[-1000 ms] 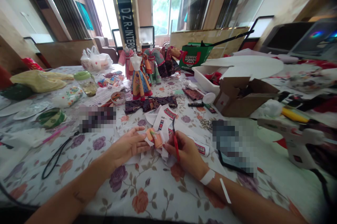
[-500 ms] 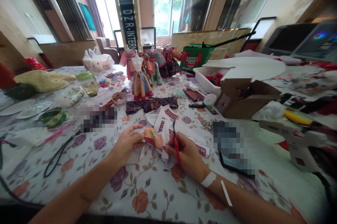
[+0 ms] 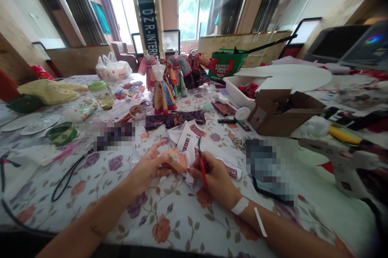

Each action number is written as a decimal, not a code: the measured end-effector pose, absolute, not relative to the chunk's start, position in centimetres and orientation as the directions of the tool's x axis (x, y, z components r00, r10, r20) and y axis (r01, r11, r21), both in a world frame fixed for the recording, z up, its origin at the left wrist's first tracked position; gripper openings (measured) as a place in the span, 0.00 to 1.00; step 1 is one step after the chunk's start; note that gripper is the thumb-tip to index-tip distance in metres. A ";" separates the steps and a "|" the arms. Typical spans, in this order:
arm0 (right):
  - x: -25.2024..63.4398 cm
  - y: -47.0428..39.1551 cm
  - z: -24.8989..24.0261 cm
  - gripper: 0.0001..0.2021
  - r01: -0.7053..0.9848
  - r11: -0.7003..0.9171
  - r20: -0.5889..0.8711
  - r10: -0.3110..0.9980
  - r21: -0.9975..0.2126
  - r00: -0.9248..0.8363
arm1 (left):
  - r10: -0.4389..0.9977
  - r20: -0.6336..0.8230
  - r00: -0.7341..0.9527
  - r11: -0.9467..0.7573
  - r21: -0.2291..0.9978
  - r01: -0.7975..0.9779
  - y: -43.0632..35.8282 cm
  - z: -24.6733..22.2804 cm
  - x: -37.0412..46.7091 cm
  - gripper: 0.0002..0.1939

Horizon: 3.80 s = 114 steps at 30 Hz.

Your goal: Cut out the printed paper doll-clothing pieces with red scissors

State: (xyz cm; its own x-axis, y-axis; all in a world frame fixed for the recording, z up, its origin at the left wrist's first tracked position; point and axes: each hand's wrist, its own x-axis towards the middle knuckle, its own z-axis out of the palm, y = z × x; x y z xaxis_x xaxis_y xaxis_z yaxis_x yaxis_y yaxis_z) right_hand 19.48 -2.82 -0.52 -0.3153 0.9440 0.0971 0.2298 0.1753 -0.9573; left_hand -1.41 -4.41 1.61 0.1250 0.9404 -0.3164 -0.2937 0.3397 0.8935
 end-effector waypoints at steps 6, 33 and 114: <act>19.4 -2.8 -0.3 0.10 0.239 0.184 0.098 0.938 -0.953 -0.331 | 0.869 -0.353 0.347 0.450 0.855 -0.258 -3.0 1.4 -1.6 0.13; 19.5 -2.8 -1.0 0.10 0.252 0.149 0.052 0.934 -0.956 -0.355 | 0.955 -0.195 0.222 0.241 0.949 -0.203 -3.1 -0.3 1.0 0.12; 20.7 -2.4 0.6 0.20 0.252 -0.345 -0.414 0.564 -0.904 -0.715 | 0.939 -0.169 0.299 0.244 0.942 -0.232 -2.5 3.9 -2.1 0.10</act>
